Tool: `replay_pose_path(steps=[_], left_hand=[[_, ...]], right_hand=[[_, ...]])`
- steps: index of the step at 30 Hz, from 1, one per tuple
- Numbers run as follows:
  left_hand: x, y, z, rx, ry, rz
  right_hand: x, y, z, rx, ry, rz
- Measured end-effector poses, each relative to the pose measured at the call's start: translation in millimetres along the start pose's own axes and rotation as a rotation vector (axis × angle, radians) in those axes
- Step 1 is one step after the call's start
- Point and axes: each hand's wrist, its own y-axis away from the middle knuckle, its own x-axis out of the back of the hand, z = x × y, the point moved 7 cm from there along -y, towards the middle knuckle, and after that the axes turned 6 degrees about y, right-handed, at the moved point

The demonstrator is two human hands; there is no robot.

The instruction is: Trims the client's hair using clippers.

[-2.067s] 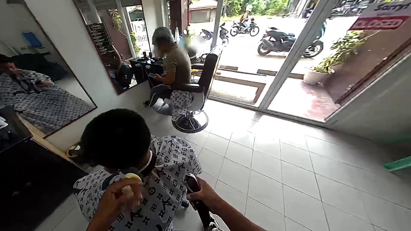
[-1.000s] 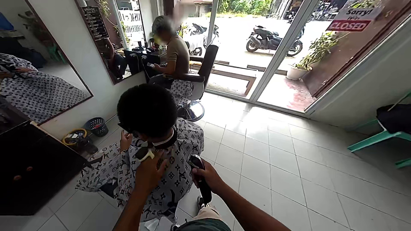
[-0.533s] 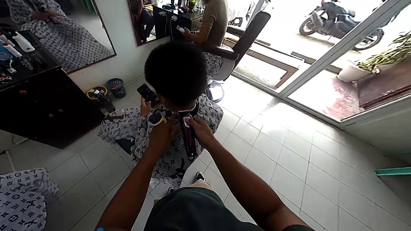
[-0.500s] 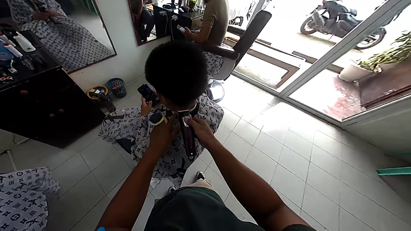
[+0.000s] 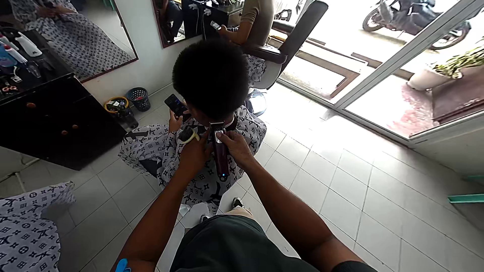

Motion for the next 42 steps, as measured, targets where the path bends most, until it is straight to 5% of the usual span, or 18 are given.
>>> replay_pose_path(steps=[8, 12, 13, 15, 17, 19, 20, 22, 24, 27, 30, 33, 36, 39, 42], left_hand=[[-5, 1, -5, -0.009, 0.084, -0.061], [34, 29, 3, -0.370, 0.073, 0.409], [37, 32, 14, -0.357, 0.048, 0.300], [38, 27, 44, -0.255, 0.106, -0.190], [42, 23, 78, -0.391, 0.319, -0.410], [54, 9, 95, -0.512, 0.466, -0.236], [56, 0, 94, -0.444, 0.469, -0.200], [45, -9, 88, -0.200, 0.464, -0.390], [40, -6, 93, -0.189, 0.622, -0.488], [41, -15, 96, -0.234, 0.752, -0.353], [22, -12, 97, -0.176, 0.766, -0.468], [30, -14, 104, -0.242, 0.837, -0.325], [20, -16, 104, -0.193, 0.824, -0.416], [25, -16, 109, -0.273, 0.853, -0.304], [17, -18, 105, -0.161, 0.928, -0.328]], right_hand=[[7, 19, 0, 0.146, 0.118, 0.000], [30, 61, 28, 0.128, -0.095, 0.081], [39, 67, 40, 0.121, -0.168, 0.138], [53, 73, 61, 0.116, -0.316, 0.178], [62, 76, 73, 0.074, -0.373, 0.172], [69, 79, 79, -0.016, -0.355, 0.162], [71, 80, 82, -0.051, -0.357, 0.127], [70, 85, 90, -0.103, -0.391, 0.068], [72, 88, 96, -0.120, -0.396, 0.063], [75, 88, 103, -0.119, -0.411, 0.057], [76, 88, 101, -0.120, -0.438, 0.049], [81, 79, 91, -0.071, -0.438, 0.006], [85, 72, 85, -0.080, -0.427, -0.009], [93, 63, 79, -0.063, -0.429, -0.047], [98, 54, 75, -0.078, -0.429, -0.052]])
